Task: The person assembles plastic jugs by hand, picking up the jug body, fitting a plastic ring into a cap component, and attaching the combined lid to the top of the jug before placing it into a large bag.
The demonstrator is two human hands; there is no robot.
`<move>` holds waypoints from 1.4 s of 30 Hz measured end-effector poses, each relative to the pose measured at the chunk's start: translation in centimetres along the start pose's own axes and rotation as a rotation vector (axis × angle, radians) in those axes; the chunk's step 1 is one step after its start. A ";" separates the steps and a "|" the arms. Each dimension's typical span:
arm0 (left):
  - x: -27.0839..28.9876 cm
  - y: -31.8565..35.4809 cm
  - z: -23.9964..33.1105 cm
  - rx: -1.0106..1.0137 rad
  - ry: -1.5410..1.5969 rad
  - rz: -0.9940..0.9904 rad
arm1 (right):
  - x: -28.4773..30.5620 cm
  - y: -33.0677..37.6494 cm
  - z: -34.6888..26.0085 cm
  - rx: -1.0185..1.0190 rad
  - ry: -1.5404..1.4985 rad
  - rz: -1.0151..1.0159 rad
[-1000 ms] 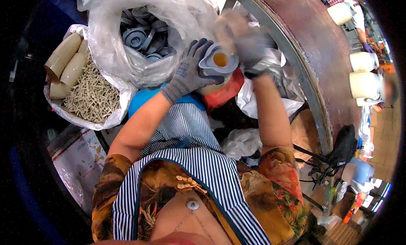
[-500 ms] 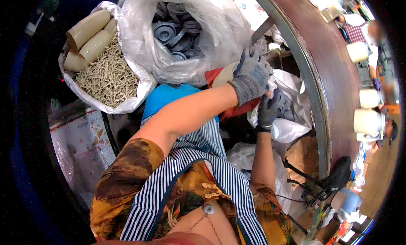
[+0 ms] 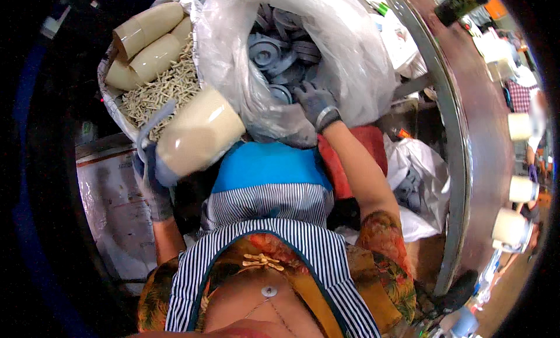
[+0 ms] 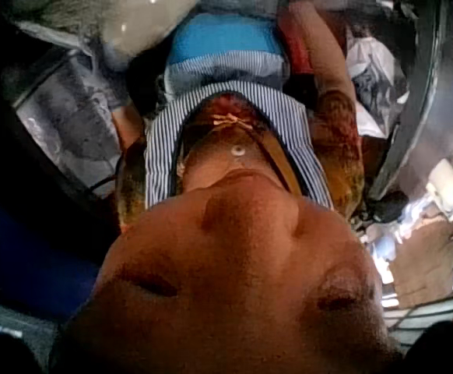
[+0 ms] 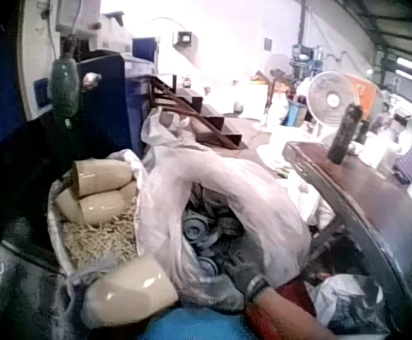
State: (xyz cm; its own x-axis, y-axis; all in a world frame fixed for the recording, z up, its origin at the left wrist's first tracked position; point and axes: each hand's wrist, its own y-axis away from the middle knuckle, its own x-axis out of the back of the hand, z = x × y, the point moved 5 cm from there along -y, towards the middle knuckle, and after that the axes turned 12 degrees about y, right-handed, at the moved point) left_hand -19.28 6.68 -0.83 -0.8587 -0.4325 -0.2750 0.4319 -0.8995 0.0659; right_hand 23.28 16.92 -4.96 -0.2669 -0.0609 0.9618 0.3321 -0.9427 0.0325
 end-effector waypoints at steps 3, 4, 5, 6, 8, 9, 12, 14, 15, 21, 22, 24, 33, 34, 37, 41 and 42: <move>1.4 2.2 -0.1 0.031 -0.013 0.064 | -10.4 -6.7 1.4 -0.029 0.129 -0.187; 1.4 2.5 0.0 0.084 -0.018 0.082 | -14.6 -8.1 2.9 -0.168 0.053 -0.271; 2.5 2.6 -0.4 0.051 0.003 0.079 | -15.4 -9.1 3.3 -0.276 -0.124 -0.306; 3.4 2.6 -1.2 0.024 0.030 0.064 | -15.8 -9.6 4.2 -0.408 -0.304 -0.324; 3.4 2.0 -1.8 0.049 0.062 0.030 | -17.8 -9.2 5.4 -0.420 -0.256 -0.305; 3.0 2.0 -1.8 0.053 0.066 0.040 | -18.2 -8.3 5.0 -0.283 -0.047 -0.283; 1.5 2.4 -0.8 0.022 -0.006 0.084 | -13.7 -7.7 2.0 0.003 0.230 -0.309; 0.5 1.9 -0.3 0.062 -0.017 0.080 | -5.9 -5.5 2.1 -0.054 0.098 -0.236; 0.2 1.9 -0.3 0.088 -0.030 0.075 | -3.2 -3.5 2.7 -0.170 -0.078 -0.135; -0.8 4.6 3.7 -0.217 -0.067 -0.021 | 5.0 13.2 1.0 -0.383 -1.612 0.017; -1.7 5.3 4.9 -0.413 -0.299 -0.112 | 2.7 16.1 -0.3 -0.435 -1.477 0.027; -3.0 7.0 6.1 -0.846 -0.848 -0.326 | 0.5 19.7 -2.8 -0.462 -0.843 0.168; -2.1 9.7 4.4 -0.197 -0.237 -0.272 | 5.6 23.3 -5.3 -0.203 -0.949 0.303; -1.6 9.6 3.7 -0.155 -0.182 -0.281 | 5.9 23.3 -5.0 -0.195 -0.907 0.275; -2.0 10.7 3.9 0.000 -0.011 -0.242 | 7.4 23.1 -5.0 -0.185 -0.645 0.219; -2.6 11.6 4.3 -0.006 -0.018 -0.314 | 7.7 21.3 -5.6 -0.178 -0.585 0.298; -3.0 12.2 5.3 -0.093 -0.143 -0.361 | 7.7 21.0 -5.9 -0.105 -0.581 0.252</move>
State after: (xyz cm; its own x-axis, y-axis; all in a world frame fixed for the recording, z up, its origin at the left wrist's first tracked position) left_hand -12.84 -3.33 5.88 -0.9867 -0.0996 -0.1283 0.1127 -0.9887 -0.0992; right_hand 22.84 -5.26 1.52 0.3513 -0.1243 0.9280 0.2228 -0.9516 -0.2118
